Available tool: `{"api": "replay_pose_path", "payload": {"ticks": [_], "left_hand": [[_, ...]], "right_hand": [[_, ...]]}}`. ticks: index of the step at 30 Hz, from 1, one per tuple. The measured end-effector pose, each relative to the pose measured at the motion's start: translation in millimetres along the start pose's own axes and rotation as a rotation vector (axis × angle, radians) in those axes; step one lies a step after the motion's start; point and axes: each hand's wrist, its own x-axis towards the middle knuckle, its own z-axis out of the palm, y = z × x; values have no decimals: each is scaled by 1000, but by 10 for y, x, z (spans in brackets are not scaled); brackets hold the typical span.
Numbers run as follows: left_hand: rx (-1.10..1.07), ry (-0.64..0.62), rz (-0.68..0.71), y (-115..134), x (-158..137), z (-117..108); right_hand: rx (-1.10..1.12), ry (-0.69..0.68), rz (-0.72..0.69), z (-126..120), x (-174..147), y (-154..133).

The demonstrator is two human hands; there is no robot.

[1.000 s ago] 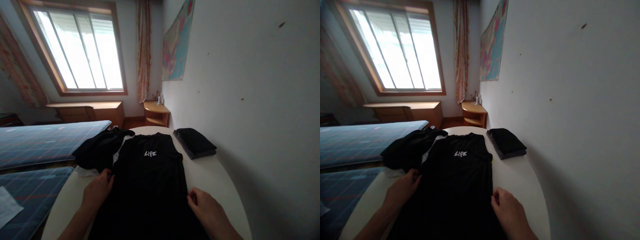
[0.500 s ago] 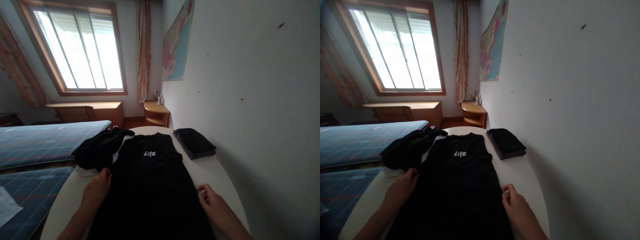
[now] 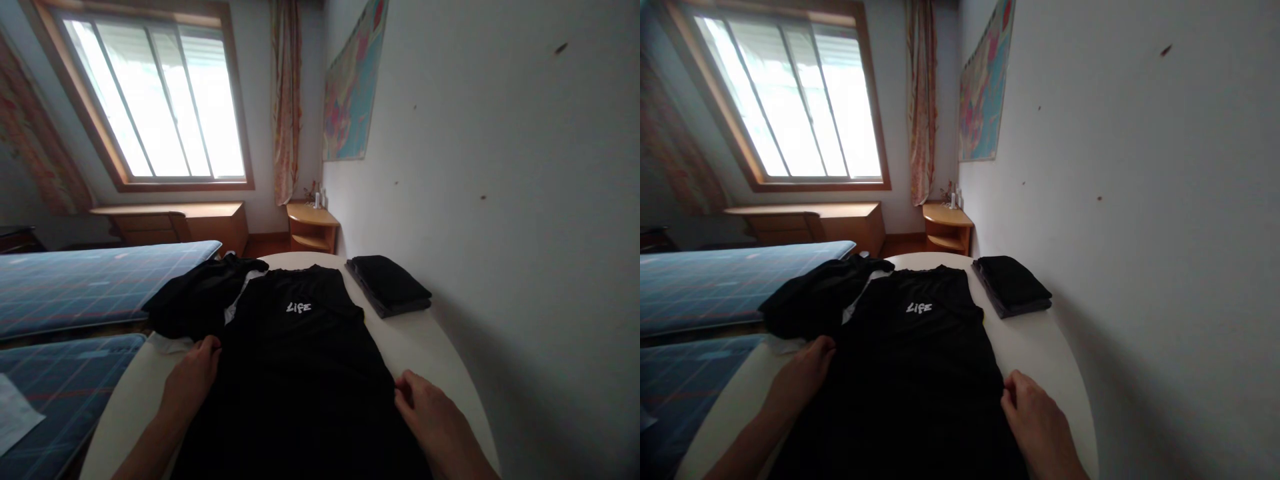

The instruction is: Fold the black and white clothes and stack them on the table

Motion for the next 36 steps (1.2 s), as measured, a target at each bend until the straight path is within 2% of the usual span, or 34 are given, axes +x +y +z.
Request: {"api": "replay_pose_path", "payload": {"ticks": [3,6,9,11,14,18,23,27,30,33,36], "left_hand": [[3,10,-14,33,-14,5],[-3,22,28,33,-14,38],[6,39,69,16,-10,79],[17,50,86,14,-12,93],[30,56,88,33,-20,90],[44,55,65,73,-35,67],[40,51,72,89,-40,58],[42,46,76,67,-26,79],[38,53,85,27,-6,114],[15,73,99,-18,12,144],[-4,72,97,-22,16,139]], "right_hand": [[130,-39,-40,-2,-28,-111],[206,-76,-119,2,-64,-210],[247,-112,-216,36,-88,-229],[276,-151,-228,58,-83,-203],[297,-194,-211,57,-64,-173],[274,-175,-169,19,-52,-232],[152,-73,-59,-7,-21,-382],[25,-75,-43,-33,21,-442],[-22,-84,-29,-64,79,-360],[-22,-47,10,-97,167,-172],[10,-68,26,-106,237,2]]}}
